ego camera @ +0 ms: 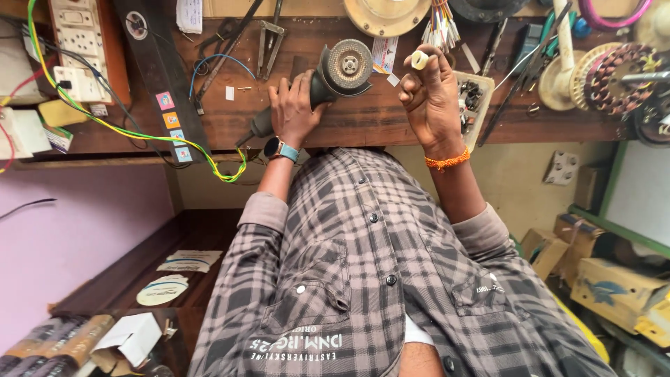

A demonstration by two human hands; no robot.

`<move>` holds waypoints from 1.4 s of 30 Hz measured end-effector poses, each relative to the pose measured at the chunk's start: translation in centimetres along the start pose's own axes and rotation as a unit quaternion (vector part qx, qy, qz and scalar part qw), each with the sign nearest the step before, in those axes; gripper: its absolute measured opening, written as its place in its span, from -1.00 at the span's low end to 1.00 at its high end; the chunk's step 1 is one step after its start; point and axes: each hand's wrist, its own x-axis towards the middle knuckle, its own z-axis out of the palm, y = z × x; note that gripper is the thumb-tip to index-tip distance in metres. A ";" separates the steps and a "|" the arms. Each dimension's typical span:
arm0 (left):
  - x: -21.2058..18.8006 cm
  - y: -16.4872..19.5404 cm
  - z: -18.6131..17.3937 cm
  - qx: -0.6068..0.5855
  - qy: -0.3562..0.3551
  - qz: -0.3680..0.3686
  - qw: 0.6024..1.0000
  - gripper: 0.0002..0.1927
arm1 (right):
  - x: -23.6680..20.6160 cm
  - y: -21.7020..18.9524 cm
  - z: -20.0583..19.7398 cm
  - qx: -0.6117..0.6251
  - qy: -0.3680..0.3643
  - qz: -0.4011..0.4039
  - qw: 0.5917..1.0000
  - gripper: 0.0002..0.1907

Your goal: The person repairs a mixer grinder motor at a workbench. They handle the motor armature and housing, tap components with a mallet, reposition parts, then use an angle grinder to grind a small cylindrical part, holding it against the spinning disc and checking it by hand.

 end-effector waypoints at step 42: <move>-0.5 -1.8 2.6 0.009 -0.019 -0.032 0.999 -0.09 | -1.9 1.3 -1.2 0.009 -0.033 0.107 0.994 -0.76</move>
